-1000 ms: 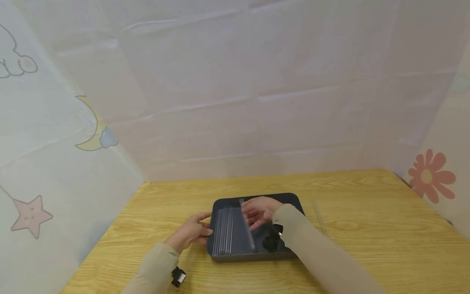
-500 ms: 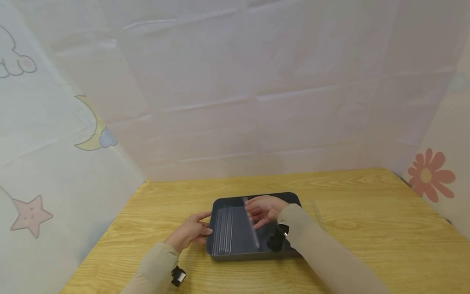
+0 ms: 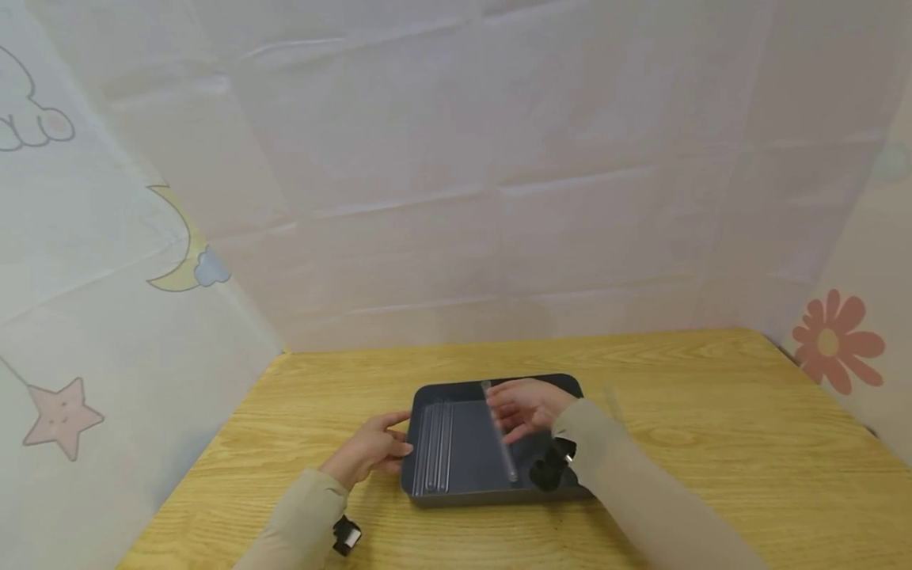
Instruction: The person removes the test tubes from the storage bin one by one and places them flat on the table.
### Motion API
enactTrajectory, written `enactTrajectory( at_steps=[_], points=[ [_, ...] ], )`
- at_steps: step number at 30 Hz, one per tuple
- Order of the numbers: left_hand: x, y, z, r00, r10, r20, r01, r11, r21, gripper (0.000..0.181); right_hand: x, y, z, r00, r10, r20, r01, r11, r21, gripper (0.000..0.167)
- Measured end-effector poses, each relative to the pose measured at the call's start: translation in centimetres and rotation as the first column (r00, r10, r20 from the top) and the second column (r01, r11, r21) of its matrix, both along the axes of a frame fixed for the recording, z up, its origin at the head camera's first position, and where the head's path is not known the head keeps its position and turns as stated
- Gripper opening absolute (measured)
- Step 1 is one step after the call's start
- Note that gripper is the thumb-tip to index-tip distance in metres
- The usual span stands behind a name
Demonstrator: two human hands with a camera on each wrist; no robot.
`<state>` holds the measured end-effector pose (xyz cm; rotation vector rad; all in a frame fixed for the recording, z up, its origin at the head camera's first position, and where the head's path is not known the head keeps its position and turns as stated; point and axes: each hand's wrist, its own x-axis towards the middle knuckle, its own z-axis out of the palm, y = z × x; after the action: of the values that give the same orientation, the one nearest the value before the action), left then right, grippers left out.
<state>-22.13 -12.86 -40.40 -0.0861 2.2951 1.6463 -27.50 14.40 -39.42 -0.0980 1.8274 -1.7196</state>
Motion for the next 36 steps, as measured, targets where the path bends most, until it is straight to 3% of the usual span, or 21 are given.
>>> enactTrajectory(
  at_steps=[27,36],
  points=[
    [0.0,0.0,0.0,1.0,0.012,0.008,-0.012,1.0,-0.002,0.065,1.2,2.5,0.8,0.999,-0.019,-0.028,0.018,0.998,-0.06,0.055],
    [0.0,0.0,-0.1,1.0,0.007,0.004,-0.007,1.0,-0.006,0.066,1.7,3.8,1.1,0.999,-0.01,-0.049,0.008,0.999,-0.036,0.059]
  ],
)
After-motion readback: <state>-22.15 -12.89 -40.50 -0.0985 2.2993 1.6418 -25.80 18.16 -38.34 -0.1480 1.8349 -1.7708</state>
